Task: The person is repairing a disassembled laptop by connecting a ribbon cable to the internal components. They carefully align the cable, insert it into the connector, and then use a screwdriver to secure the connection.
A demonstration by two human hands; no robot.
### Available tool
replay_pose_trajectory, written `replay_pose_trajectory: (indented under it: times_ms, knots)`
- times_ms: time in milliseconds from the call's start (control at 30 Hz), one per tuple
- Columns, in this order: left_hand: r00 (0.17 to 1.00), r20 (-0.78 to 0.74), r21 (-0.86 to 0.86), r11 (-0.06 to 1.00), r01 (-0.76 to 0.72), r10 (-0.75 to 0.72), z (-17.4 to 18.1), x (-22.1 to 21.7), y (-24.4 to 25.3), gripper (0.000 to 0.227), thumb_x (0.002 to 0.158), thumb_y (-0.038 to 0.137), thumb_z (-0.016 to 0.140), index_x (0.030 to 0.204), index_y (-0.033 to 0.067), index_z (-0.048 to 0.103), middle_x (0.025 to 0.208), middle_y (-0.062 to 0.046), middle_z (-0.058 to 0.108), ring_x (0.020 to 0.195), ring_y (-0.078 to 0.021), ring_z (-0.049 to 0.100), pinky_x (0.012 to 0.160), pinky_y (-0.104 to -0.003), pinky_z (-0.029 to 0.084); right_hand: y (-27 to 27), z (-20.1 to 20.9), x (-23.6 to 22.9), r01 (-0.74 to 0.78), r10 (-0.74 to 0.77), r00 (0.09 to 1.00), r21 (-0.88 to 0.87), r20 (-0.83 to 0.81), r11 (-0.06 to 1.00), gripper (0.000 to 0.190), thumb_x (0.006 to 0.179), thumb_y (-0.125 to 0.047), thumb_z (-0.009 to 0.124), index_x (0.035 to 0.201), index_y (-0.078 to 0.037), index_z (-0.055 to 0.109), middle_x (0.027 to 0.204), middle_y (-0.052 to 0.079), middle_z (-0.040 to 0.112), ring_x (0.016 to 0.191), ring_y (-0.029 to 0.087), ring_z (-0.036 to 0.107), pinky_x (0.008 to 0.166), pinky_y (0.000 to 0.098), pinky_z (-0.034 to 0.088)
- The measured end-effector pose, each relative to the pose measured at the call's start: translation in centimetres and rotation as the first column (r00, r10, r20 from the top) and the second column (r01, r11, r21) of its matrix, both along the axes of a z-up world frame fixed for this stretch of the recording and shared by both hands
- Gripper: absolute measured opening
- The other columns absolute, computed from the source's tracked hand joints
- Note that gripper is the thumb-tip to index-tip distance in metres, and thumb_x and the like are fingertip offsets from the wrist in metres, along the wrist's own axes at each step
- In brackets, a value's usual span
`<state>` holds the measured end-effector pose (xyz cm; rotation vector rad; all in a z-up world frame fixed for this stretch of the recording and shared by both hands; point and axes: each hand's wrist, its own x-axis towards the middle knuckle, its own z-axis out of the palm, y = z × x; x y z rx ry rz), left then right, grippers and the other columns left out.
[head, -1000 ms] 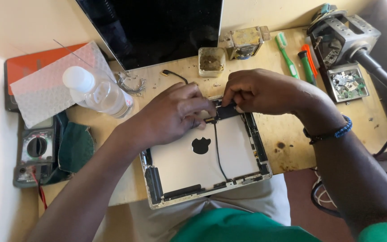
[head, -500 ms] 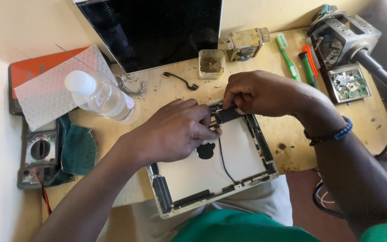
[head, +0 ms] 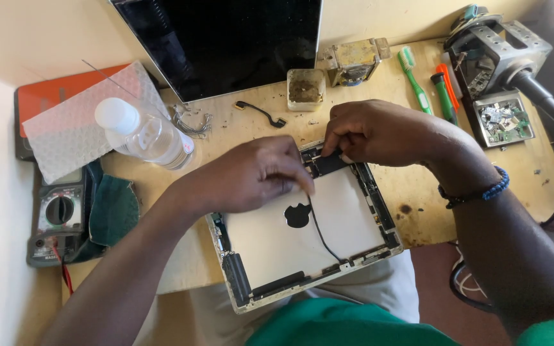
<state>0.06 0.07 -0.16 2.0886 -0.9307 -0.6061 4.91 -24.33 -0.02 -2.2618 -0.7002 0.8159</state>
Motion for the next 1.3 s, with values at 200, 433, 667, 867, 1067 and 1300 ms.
replay_pose_trajectory:
  times_ms: [200,433,667,867,1067,1300]
  knots:
    - [0.912,0.381,-0.066,0.988,-0.139,0.154,-2.4,-0.5,-1.5,0.02,0.094,0.026,0.062,0.107,0.0157,0.072,0.092,-0.008,0.058,0.077,-0.0284,0.065,0.067,-0.041,0.054,-0.3,-0.9,0.2,-0.007,0.007,0.999,0.002,0.041,1.0,0.013,0.074,-0.008,0.067,0.085,-0.011,0.071,0.079,0.004,0.057,0.074,0.021,0.062,0.064,0.0375,0.05]
    - [0.826,0.557,-0.028,0.996,-0.085,0.086,-2.6,-1.0,-1.7,0.019,0.093,0.025,0.06,0.104,0.0162,0.072,0.09,-0.008,0.057,0.075,-0.0327,0.065,0.064,-0.044,0.054,-0.5,-0.3,0.3,-0.028,0.027,0.999,0.042,0.023,0.999,0.018,0.077,-0.007,0.066,0.093,-0.012,0.073,0.082,0.003,0.059,0.071,0.018,0.061,0.061,0.0351,0.049]
    - [0.833,0.55,-0.003,0.998,-0.066,0.057,-1.9,-1.0,-1.9,0.021,0.094,0.022,0.059,0.107,0.0126,0.072,0.091,-0.012,0.057,0.074,-0.0343,0.064,0.062,-0.044,0.053,-2.3,1.5,0.5,0.13,-0.128,0.992,0.151,-0.021,0.98,0.019,0.083,-0.005,0.067,0.102,-0.003,0.071,0.088,0.011,0.067,0.079,0.018,0.062,0.063,0.0324,0.049]
    - [0.83,0.554,-0.016,0.998,-0.06,0.059,-1.7,-1.1,-1.9,0.02,0.094,0.021,0.058,0.106,0.012,0.072,0.09,-0.012,0.056,0.073,-0.0363,0.063,0.059,-0.045,0.051,-2.7,0.8,0.8,0.212,-0.21,0.977,0.112,-0.029,0.971,0.016,0.08,-0.007,0.073,0.096,-0.005,0.073,0.075,0.008,0.068,0.066,0.015,0.061,0.054,0.0291,0.046]
    - [0.815,0.578,0.009,0.998,-0.06,0.043,-1.6,-1.1,-2.0,0.021,0.095,0.021,0.057,0.108,0.0122,0.072,0.091,-0.011,0.056,0.073,-0.0346,0.064,0.06,-0.044,0.051,-2.5,0.2,0.8,0.207,-0.207,0.978,0.039,-0.006,0.977,0.015,0.078,-0.014,0.077,0.092,-0.009,0.074,0.071,0.007,0.068,0.065,0.013,0.063,0.051,0.0281,0.046]
    - [0.8,0.6,0.059,0.996,-0.068,0.019,-1.3,-1.1,-2.1,0.023,0.097,0.025,0.055,0.109,0.0119,0.07,0.091,-0.009,0.055,0.072,-0.0321,0.064,0.06,-0.043,0.051,-1.8,1.1,0.6,0.269,-0.268,0.963,0.008,-0.032,0.963,0.012,0.078,-0.009,0.075,0.09,-0.007,0.074,0.062,0.008,0.064,0.058,0.017,0.06,0.052,0.0295,0.044]
